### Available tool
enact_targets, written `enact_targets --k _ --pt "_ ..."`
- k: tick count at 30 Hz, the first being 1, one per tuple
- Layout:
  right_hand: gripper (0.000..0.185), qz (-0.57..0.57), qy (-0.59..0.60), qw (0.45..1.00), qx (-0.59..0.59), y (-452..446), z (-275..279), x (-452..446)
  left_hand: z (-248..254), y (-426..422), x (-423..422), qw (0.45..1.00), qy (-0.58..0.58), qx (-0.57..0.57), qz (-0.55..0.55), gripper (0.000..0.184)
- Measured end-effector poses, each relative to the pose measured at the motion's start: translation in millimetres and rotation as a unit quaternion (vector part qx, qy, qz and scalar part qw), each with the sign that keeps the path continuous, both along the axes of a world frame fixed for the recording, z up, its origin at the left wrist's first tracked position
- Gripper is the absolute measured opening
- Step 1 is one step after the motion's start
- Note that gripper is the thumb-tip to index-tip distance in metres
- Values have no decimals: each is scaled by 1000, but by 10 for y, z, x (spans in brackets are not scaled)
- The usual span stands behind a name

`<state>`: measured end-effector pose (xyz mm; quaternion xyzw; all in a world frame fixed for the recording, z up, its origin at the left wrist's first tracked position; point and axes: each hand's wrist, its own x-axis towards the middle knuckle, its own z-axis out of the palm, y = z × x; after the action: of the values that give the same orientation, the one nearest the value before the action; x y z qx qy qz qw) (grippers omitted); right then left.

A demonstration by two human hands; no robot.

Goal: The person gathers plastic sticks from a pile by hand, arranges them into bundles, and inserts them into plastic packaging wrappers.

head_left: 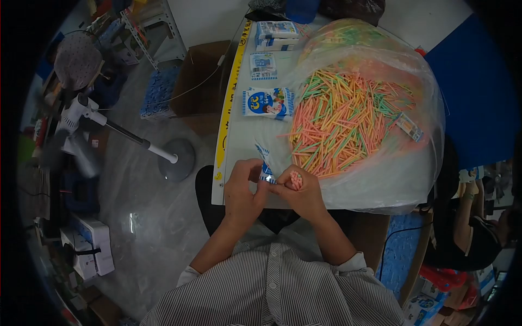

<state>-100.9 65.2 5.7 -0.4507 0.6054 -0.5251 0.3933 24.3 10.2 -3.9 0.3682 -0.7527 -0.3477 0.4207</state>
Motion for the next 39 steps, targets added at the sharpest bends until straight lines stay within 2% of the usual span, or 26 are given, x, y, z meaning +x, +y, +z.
enact_targets --k 2,3,4,5,6,8,9,11,14,17,21,23,24,26,27,29,30,32,36,38,39 --pt "16 -21 -144 989 10 -10 -16 -31 34 -38 25 997 -30 -76 12 37" --pt "16 -21 -145 989 11 -11 -23 -22 45 -14 20 997 -31 -75 12 37" --pt "14 -81 -21 995 -51 -14 -33 -5 53 25 1 998 -44 -30 16 38" --pt "12 -141 104 978 -111 -19 -43 11 64 50 -17 998 -56 15 19 38" --pt "12 -142 104 978 -109 -35 -56 26 91 64 -29 998 -56 16 17 38" --pt "11 -176 249 926 -224 -79 -68 39 150 66 -55 996 -66 -32 52 39" --pt "11 -177 250 925 -224 -74 -55 32 147 46 -49 996 -66 -32 51 39" --pt "10 -141 221 948 -179 -70 -4 23 130 -18 -13 987 -81 -140 10 34" --pt "10 -92 150 976 -126 -82 62 -9 97 -38 -38 996 -20 -89 16 24" --pt "8 -70 140 986 -58 -80 165 -47 93 -47 -15 995 -22 -90 31 21" --pt "6 -23 125 987 -100 1 260 -140 140 -98 15 991 -15 -117 56 20" --pt "11 28 251 957 -142 59 373 -122 149 -117 2 989 -9 -131 60 21" --pt "11 27 252 957 -141 66 419 -113 145 -117 -10 990 -9 -131 59 21" --pt "27 78 343 936 -15 72 506 -101 131 -108 -38 987 -17 -151 58 20" --pt "27 77 343 936 -14 68 559 -111 134 -94 -47 987 -16 -150 56 20" --pt "40 138 393 904 92 21 655 -164 145 -72 -68 989 -32 -136 40 19" --pt "40 137 394 904 94 -7 672 -187 149 -58 -80 990 -31 -135 39 19" --pt "47 199 436 867 134 -70 695 -235 156 -28 -101 992 -27 -119 16 18" --pt "38 261 445 852 92 -220 667 -374 205 11 -116 995 -16 -95 -16 18" --pt "44 309 502 790 169 -315 730 -400 217 9 -124 996 -9 -71 -43 16" --pt "44 308 502 790 171 -345 781 -385 226 8 -128 997 -8 -70 -44 16"
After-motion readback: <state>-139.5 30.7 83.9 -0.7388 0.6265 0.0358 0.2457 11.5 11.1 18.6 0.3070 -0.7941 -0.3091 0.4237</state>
